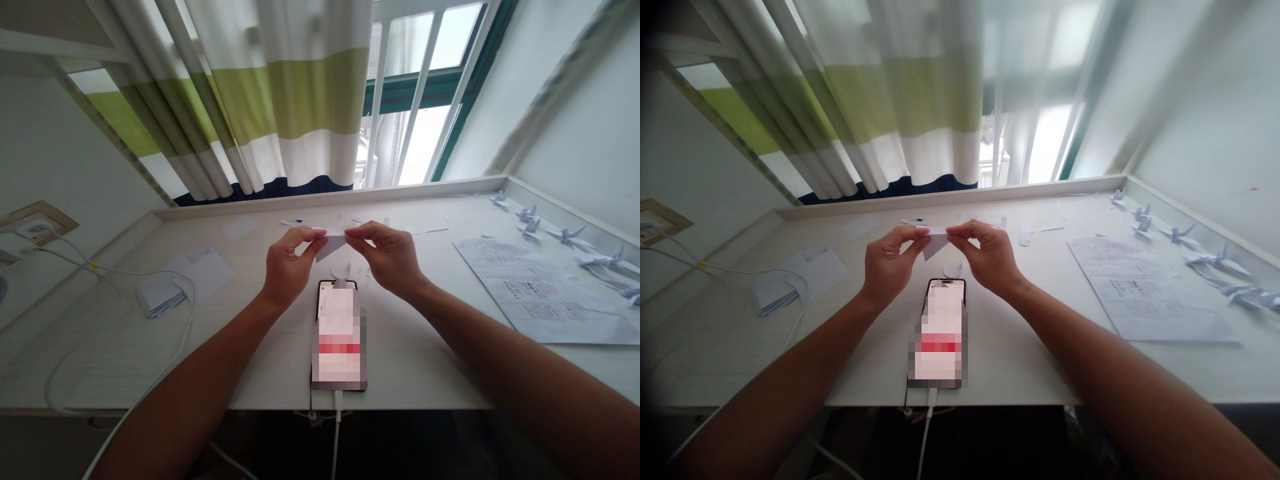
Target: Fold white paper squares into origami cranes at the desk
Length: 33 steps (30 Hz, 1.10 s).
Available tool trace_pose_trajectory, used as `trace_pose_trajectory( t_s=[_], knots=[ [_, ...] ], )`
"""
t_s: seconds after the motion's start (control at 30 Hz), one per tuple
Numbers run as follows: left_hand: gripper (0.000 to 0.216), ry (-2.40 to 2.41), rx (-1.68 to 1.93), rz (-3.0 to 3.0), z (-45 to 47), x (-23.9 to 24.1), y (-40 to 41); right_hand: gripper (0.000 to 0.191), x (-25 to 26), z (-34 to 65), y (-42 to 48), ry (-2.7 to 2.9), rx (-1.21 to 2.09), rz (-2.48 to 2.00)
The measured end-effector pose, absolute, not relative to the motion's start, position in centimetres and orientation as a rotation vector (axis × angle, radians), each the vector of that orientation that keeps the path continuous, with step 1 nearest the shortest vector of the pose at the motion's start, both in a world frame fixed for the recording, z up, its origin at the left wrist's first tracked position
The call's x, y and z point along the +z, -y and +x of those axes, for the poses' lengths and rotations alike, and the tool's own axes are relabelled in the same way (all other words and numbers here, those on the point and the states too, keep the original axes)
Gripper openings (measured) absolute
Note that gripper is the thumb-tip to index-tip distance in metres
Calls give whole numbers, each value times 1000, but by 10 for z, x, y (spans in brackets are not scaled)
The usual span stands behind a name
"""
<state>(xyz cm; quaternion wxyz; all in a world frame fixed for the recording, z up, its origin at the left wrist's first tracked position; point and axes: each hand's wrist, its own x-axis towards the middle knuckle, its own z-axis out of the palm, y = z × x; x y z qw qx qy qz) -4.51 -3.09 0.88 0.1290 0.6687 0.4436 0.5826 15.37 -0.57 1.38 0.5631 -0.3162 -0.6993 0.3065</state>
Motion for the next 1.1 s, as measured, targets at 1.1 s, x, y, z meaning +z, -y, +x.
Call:
trace_pose_trajectory(
  t_s=[1.1],
  knots=[
    [10,-1367,1613,2378,-52,10,26,11,12,157,1,1760,594,-777]
  ],
)
